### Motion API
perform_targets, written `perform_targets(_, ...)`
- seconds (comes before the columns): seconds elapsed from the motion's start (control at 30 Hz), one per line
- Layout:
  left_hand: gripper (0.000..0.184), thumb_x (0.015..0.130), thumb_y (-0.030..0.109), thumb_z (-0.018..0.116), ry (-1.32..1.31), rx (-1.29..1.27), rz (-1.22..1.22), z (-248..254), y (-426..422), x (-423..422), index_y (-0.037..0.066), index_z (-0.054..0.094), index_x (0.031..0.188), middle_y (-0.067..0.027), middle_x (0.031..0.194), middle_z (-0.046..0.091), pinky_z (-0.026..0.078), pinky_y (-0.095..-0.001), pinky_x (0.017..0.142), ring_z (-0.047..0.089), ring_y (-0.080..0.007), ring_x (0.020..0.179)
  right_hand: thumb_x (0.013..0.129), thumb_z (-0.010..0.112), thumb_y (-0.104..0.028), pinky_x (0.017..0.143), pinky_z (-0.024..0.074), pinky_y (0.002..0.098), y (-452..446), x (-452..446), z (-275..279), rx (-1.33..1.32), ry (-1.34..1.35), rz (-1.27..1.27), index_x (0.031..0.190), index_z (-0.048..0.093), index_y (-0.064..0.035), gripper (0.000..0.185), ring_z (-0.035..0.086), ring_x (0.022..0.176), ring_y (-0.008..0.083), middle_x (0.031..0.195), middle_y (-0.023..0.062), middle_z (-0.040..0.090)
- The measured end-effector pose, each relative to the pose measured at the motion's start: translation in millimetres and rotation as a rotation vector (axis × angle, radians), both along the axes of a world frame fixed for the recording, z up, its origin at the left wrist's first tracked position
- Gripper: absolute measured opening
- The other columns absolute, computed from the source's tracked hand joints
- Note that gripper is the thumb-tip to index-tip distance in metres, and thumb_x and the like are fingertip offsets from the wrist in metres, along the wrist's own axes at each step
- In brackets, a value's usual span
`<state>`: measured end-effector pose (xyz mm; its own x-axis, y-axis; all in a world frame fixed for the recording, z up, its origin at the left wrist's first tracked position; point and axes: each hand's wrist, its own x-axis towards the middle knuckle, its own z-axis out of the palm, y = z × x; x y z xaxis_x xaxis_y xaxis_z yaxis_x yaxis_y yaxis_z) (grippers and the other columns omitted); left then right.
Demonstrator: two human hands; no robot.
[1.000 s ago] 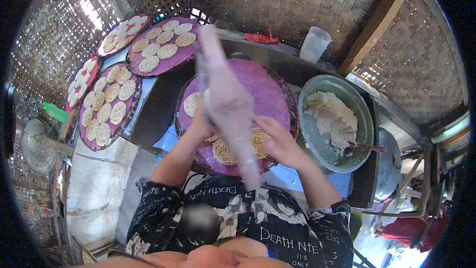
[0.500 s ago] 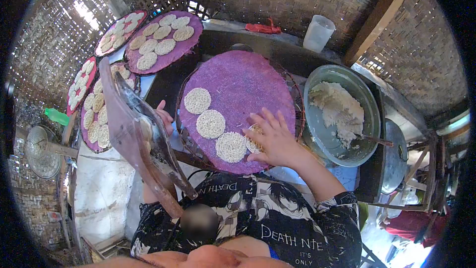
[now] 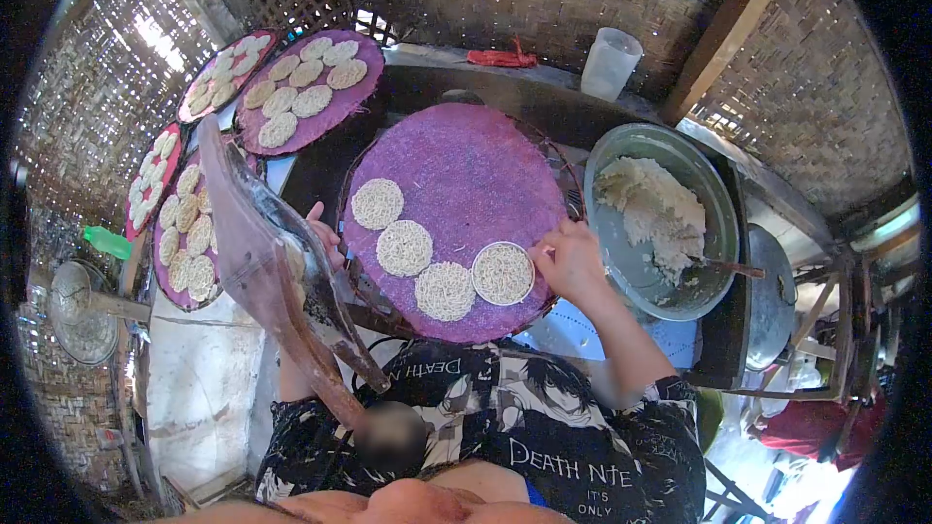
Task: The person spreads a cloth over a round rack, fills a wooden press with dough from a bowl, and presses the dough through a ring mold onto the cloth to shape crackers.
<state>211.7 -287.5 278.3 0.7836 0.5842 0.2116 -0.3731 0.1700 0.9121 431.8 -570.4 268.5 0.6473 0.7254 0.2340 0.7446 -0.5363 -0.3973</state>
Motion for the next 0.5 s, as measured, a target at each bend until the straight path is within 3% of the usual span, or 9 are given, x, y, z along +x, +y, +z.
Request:
perform_targets(0.07,0.045,0.079,0.023,0.059,0.059,-0.045,0.035,9.7,-3.7,1.4,0.001,0.037,0.111,-0.0087,0.086,0.054,0.042,-0.0445,0.085,0.055,-0.0199,0.080,0.068,0.066,-0.023,0.070,0.0422,0.0409,1.4,0.0,-4.4,-0.013,-0.001,0.020,0.065,0.064,-0.0083,0.015,0.052,0.077,0.0288,0.073,0.0102,0.055)
perform_targets(0.1,0.027,0.072,0.015,0.063,0.008,-0.212,0.037,29.5,-13.9,6.8,0.005,0.045,0.089,-0.0054,0.075,0.053,0.032,-0.0454,0.095,0.055,-0.0188,0.074,0.068,0.065,-0.022,0.070,0.0422,0.0408,2.7,0.1,-4.4,-0.029,0.010,0.027,0.065,0.064,-0.0083,0.015,0.052,0.077,0.0288,0.073,0.0101,0.055)
perform_targets(0.17,0.014,0.067,0.008,0.066,-0.071,-0.267,0.073,31.4,-16.7,11.3,0.008,0.052,0.067,-0.0022,0.063,0.053,0.022,-0.0458,0.105,0.055,-0.0178,0.068,0.067,0.065,-0.022,0.069,0.0421,0.0406,5.7,-0.7,-4.6,-0.036,-0.023,0.053,0.063,0.062,-0.0083,0.014,0.052,0.077,0.0288,0.073,0.0100,0.055)
perform_targets(0.27,0.013,0.070,0.013,0.063,-0.117,-0.054,0.124,11.5,-8.5,14.2,0.007,0.052,0.067,-0.0023,0.063,0.051,0.023,-0.0444,0.104,0.054,-0.0182,0.068,0.066,0.065,-0.021,0.068,0.0420,0.0404,7.5,-0.9,-2.3,-0.006,-0.096,0.108,0.061,0.060,-0.0082,0.015,0.052,0.075,0.0290,0.071,0.0099,0.054)
perform_targets(0.4,0.014,0.072,0.014,0.062,-0.065,-0.168,0.101,30.5,-12.2,10.2,0.007,0.052,0.067,-0.0028,0.063,0.050,0.023,-0.0435,0.105,0.054,-0.0177,0.067,0.066,0.064,-0.021,0.068,0.0419,0.0404,6.4,0.9,17.5,0.037,-0.044,0.124,0.060,0.059,-0.0075,0.015,0.052,0.075,0.0297,0.069,0.0106,0.052)
perform_targets(0.5,0.014,0.072,0.014,0.062,-0.036,-0.077,0.128,35.1,-15.4,10.1,0.007,0.052,0.066,-0.0038,0.065,0.051,0.023,-0.0442,0.105,0.053,-0.0172,0.066,0.067,0.063,-0.021,0.067,0.0422,0.0402,11.5,7.0,29.6,0.053,0.028,0.080,0.061,0.059,-0.0063,0.017,0.052,0.075,0.0303,0.069,0.0116,0.052)
